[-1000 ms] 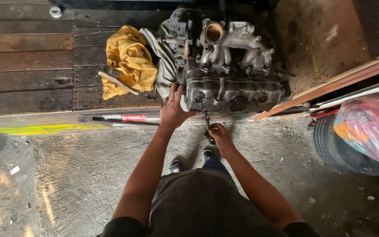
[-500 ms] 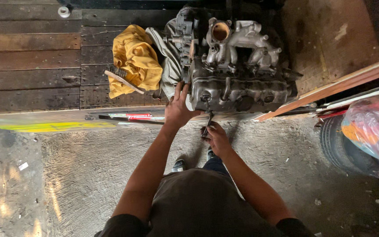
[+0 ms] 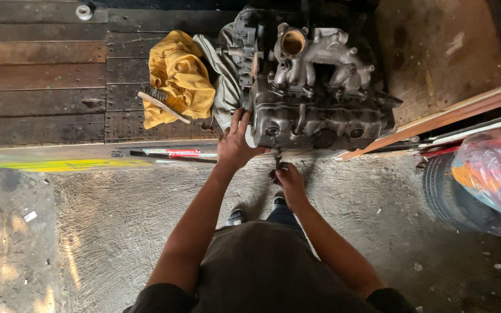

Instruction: The person uses a ratchet wrench to loosen and remove a bolt from a car engine block resting on a wooden workbench. The person holds the engine steady with the left hand while turning the tool with the right hand.

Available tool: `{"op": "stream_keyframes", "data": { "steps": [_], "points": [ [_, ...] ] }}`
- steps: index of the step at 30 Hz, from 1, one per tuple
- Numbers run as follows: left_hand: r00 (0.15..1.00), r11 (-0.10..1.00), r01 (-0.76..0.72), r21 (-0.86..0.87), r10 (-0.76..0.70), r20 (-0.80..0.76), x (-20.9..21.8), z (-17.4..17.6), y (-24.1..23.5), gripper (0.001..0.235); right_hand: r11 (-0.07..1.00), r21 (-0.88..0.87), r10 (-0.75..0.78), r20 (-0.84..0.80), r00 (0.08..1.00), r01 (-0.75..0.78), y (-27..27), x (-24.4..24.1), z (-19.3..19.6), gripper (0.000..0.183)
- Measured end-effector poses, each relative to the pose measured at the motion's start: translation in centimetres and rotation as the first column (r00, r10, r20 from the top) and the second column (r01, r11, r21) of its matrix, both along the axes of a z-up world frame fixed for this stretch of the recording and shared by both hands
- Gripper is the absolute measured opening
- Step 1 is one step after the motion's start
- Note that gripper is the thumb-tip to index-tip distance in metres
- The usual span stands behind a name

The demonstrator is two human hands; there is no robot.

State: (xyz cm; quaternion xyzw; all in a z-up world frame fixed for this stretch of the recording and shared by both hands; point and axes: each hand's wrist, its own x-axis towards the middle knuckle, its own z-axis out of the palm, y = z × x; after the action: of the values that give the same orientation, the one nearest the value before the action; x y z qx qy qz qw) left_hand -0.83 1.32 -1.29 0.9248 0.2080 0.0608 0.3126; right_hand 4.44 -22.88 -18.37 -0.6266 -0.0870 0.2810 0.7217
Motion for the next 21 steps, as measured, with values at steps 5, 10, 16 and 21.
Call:
{"op": "stream_keyframes", "data": {
  "steps": [5, 10, 16, 21],
  "points": [
    [0.993, 1.0, 0.018, 0.003, -0.018, -0.116, 0.4, 0.2, 0.1, 0.13, 1.0, 0.013, -0.025, -0.123, 0.992, 0.027, -0.1, 0.1, 0.3, 0.02],
    [0.994, 1.0, 0.017, 0.004, -0.016, -0.11, 0.5, 0.3, 0.1, 0.129, 0.998, -0.017, -0.065, -0.159, 0.985, 0.063, 0.8, 0.5, 1.4, 0.021],
    [0.997, 1.0, 0.014, -0.007, -0.014, -0.073, 0.2, 0.1, 0.1, 0.129, 0.997, -0.068, -0.032, -0.016, 0.999, 0.031, -0.5, 1.6, 0.5, 0.021],
    [0.999, 1.0, 0.007, -0.009, -0.008, -0.046, 0.3, -0.5, 0.0, 0.128, 0.999, -0.03, -0.018, -0.017, 1.0, 0.017, -0.8, 1.6, -0.5, 0.018]
  ]
}}
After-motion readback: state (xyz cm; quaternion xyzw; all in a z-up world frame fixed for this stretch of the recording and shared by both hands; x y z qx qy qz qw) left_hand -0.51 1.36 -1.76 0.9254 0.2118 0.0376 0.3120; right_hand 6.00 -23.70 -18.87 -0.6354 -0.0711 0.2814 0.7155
